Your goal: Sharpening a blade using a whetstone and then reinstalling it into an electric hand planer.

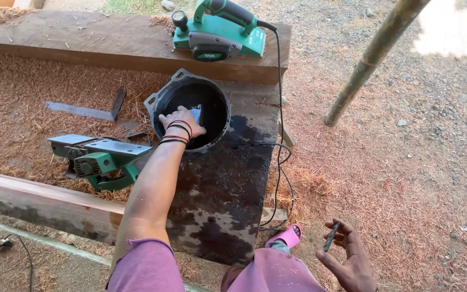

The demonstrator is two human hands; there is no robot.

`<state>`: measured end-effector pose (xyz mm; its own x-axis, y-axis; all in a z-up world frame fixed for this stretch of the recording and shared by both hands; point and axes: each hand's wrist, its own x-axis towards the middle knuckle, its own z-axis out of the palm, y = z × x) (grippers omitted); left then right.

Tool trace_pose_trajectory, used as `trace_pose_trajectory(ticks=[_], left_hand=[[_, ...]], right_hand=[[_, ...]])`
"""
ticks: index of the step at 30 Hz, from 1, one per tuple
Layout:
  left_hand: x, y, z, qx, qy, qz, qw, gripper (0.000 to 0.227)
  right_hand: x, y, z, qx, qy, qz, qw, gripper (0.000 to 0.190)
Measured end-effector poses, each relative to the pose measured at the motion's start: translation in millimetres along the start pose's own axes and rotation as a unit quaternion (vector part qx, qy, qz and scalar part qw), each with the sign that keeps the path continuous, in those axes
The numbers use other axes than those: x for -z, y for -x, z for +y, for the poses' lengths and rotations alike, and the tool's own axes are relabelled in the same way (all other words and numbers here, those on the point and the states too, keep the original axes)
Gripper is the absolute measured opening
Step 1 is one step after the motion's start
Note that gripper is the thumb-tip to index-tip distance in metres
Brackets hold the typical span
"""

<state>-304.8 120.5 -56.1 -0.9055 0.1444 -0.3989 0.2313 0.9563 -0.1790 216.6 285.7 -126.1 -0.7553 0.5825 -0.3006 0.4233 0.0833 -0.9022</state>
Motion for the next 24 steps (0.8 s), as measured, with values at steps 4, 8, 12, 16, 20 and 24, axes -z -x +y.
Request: trace_pose_trajectory(ticks=[4,8,12,16,20,24], left_hand=[[21,18,-7,-0.014,-0.003,0.013,1.0,0.114],[51,35,-18,-0.066,0.002,0.082,0.994,0.094],[116,127,-42,-0.21,0.099,0.181,0.956,0.076],[151,246,-91,-0.313,0.118,0.234,0.913,0.075],[137,382,-138,-0.313,0.139,0.286,0.895,0.073],[33,498,-169,-0.246,0.276,0.262,0.891,0.076]], right_hand=[[-5,-3,-1,0.002,-0.003,-0.01,1.0,0.097],[-10,-7,-5,0.02,-0.015,-0.02,0.999,0.098],[-13,-16,3,0.054,-0.026,-0.039,0.997,0.093],[-11,-39,17,0.102,-0.038,-0.082,0.991,0.09],[2,-71,15,0.155,-0.061,-0.158,0.973,0.085],[28,-110,10,0.182,0.0,-0.239,0.954,0.084]])
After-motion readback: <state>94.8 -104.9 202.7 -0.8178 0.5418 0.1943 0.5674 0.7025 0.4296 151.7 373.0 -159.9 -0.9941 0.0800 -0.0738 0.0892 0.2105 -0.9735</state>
